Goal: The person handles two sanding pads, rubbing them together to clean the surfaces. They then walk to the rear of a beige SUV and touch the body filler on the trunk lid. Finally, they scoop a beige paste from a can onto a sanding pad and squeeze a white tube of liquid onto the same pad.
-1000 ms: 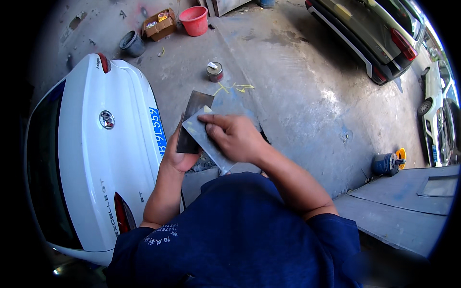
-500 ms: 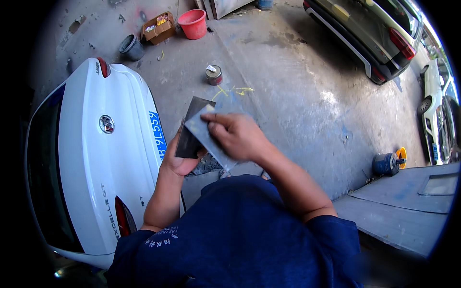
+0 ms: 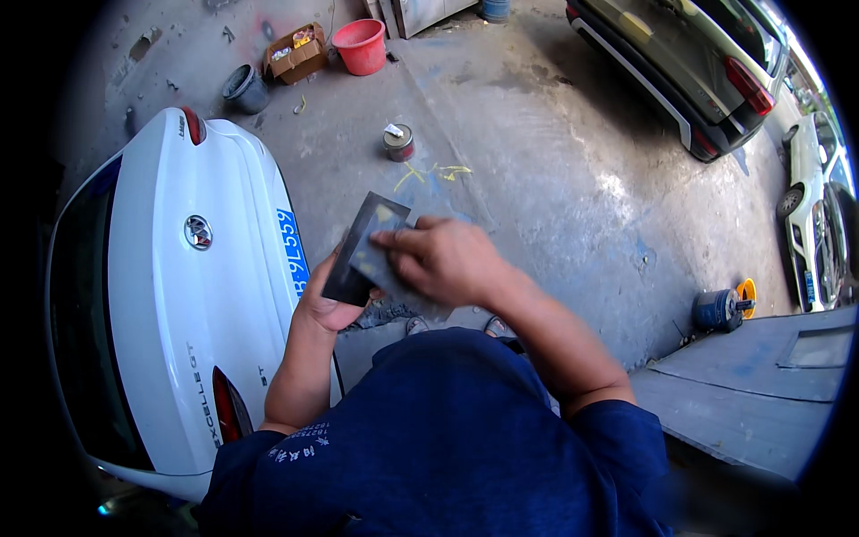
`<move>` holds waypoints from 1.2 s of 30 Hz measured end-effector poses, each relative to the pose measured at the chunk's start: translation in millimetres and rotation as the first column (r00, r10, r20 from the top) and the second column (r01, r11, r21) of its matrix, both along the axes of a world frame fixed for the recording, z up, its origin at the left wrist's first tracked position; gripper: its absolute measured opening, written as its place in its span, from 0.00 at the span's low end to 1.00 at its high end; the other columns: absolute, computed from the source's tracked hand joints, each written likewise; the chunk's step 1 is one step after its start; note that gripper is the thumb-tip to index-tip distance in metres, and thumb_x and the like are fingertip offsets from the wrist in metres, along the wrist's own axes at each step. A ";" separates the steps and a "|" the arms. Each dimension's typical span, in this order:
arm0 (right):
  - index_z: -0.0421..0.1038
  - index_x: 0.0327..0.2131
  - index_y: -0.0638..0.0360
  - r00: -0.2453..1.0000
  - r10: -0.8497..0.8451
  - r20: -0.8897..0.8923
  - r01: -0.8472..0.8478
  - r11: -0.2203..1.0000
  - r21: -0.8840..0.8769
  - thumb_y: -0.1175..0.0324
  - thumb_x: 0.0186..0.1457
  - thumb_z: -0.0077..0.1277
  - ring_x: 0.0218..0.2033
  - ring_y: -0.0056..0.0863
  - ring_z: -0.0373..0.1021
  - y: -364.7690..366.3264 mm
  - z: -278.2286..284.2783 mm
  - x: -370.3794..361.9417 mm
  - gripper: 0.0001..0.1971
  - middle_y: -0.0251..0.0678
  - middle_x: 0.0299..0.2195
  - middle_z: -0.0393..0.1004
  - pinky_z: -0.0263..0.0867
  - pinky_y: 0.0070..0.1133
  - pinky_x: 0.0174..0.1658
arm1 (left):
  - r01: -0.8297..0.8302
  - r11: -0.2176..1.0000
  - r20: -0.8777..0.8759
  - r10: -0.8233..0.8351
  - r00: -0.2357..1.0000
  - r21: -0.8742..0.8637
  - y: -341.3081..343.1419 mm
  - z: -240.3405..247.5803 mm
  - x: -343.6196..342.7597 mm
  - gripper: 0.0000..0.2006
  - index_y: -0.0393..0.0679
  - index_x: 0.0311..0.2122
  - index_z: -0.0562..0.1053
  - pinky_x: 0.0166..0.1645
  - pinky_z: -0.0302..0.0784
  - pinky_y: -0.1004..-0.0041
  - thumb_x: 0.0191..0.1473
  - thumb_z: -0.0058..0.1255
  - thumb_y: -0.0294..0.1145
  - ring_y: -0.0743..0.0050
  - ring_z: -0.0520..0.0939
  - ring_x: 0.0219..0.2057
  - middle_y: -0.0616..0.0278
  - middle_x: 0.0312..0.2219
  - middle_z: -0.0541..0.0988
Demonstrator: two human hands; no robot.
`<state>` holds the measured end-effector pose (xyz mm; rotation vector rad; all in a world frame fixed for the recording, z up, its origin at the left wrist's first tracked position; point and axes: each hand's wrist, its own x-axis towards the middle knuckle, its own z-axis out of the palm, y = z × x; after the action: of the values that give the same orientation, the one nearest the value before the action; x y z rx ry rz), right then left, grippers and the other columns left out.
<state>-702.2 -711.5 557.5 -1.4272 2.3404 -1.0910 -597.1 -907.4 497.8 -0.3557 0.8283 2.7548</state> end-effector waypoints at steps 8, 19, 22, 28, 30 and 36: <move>0.72 0.48 0.42 0.953 0.246 -0.178 -0.223 0.965 0.140 0.66 0.46 0.51 0.19 0.40 0.69 0.5 9.1 -0.6 0.22 0.38 0.23 0.68 0.66 0.31 0.24 | 0.000 0.998 0.100 0.007 0.995 -0.068 1.2 10.7 -2.7 0.21 0.41 0.48 0.70 0.42 0.76 0.69 0.62 0.40 0.48 0.67 0.79 0.39 0.59 0.38 0.78; 0.72 0.49 0.41 0.937 0.303 -0.172 -0.275 0.947 0.166 0.68 0.45 0.52 0.20 0.40 0.70 3.8 9.7 -3.9 0.23 0.38 0.23 0.69 0.67 0.31 0.24 | -0.015 0.996 0.127 0.026 0.992 -0.085 4.3 5.3 -6.3 0.22 0.40 0.48 0.70 0.41 0.77 0.71 0.61 0.41 0.48 0.67 0.80 0.37 0.59 0.37 0.78; 0.72 0.49 0.41 0.936 0.313 -0.161 -0.294 0.946 0.135 0.70 0.45 0.50 0.20 0.41 0.70 -1.8 8.4 9.8 0.23 0.38 0.24 0.69 0.66 0.32 0.25 | -0.016 0.995 0.129 0.029 0.991 -0.098 5.1 9.1 -4.1 0.22 0.40 0.48 0.70 0.40 0.77 0.70 0.61 0.41 0.49 0.67 0.80 0.37 0.59 0.37 0.78; 0.72 0.48 0.42 0.927 0.354 -0.120 -0.357 0.934 -0.005 0.70 0.46 0.51 0.21 0.41 0.69 -0.6 1.2 1.4 0.22 0.39 0.24 0.69 0.67 0.32 0.25 | -0.103 0.993 0.185 0.111 0.976 -0.053 13.7 0.7 -8.0 0.23 0.38 0.49 0.69 0.41 0.78 0.66 0.61 0.42 0.49 0.65 0.80 0.37 0.57 0.37 0.78; 0.71 0.49 0.47 0.936 0.328 -0.130 -0.339 0.938 -0.073 0.70 0.49 0.50 0.23 0.39 0.69 -6.1 7.7 11.3 0.21 0.38 0.26 0.70 0.67 0.29 0.28 | -0.069 0.998 0.027 0.069 0.997 -0.006 4.1 -29.7 -15.9 0.21 0.38 0.51 0.68 0.43 0.77 0.67 0.61 0.42 0.43 0.67 0.79 0.39 0.58 0.39 0.77; 0.68 0.52 0.59 0.818 0.022 0.574 0.133 0.965 -0.226 0.68 0.59 0.46 0.44 0.28 0.70 20.1 -26.0 13.6 0.18 0.40 0.45 0.73 0.61 0.22 0.52 | -0.613 0.607 -0.203 0.607 0.769 -0.506 10.7 -25.3 -18.3 0.23 0.35 0.58 0.62 0.47 0.71 0.74 0.58 0.49 0.29 0.76 0.74 0.41 0.64 0.40 0.72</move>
<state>-688.6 -691.4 531.5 -0.9064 1.8580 -1.6221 -615.4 -896.7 472.5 -0.8841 1.8126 3.0345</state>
